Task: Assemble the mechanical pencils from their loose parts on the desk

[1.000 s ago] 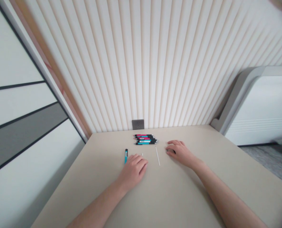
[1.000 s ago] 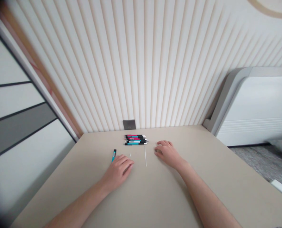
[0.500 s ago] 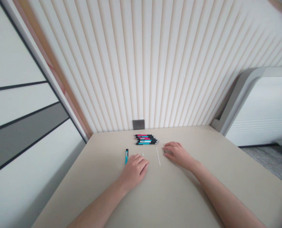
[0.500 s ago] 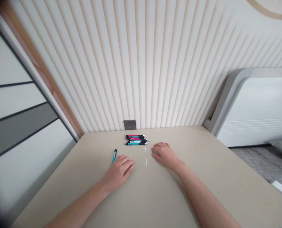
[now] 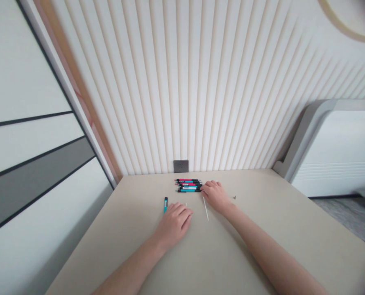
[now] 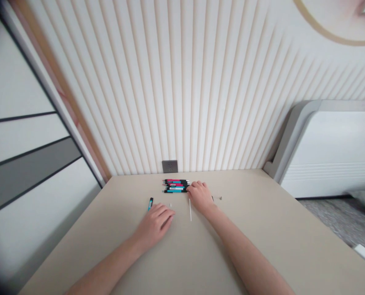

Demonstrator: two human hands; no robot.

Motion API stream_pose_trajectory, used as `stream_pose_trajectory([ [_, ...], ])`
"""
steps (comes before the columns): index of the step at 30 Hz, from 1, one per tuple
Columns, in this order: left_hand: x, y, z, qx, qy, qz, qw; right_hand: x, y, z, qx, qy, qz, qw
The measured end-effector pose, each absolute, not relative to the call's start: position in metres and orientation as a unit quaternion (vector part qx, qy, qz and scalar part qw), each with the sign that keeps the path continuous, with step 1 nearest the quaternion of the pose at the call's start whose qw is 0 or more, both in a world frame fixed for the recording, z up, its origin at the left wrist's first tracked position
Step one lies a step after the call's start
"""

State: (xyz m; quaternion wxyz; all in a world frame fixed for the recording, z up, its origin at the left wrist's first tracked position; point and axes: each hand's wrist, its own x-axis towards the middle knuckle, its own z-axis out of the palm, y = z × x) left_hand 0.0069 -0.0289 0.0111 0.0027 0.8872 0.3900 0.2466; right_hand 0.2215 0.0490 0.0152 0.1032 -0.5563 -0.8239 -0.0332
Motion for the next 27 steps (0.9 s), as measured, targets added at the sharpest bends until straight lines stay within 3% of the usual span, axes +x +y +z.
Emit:
stream_pose_trajectory([
  [10,0.007,-0.029,0.011,0.886,0.387,0.255,-0.017,0.208,0.078,0.009,-0.536,-0.839,-0.070,0.054],
  [20,0.006,-0.030,0.012,0.879,0.396,0.264,-0.011,0.214,0.066,0.021,-0.469,-0.871,-0.127,0.070],
  [27,-0.001,-0.025,0.016,0.804,0.455,0.377,-0.062,0.247,0.027,0.029,-0.443,-0.865,-0.055,0.228],
])
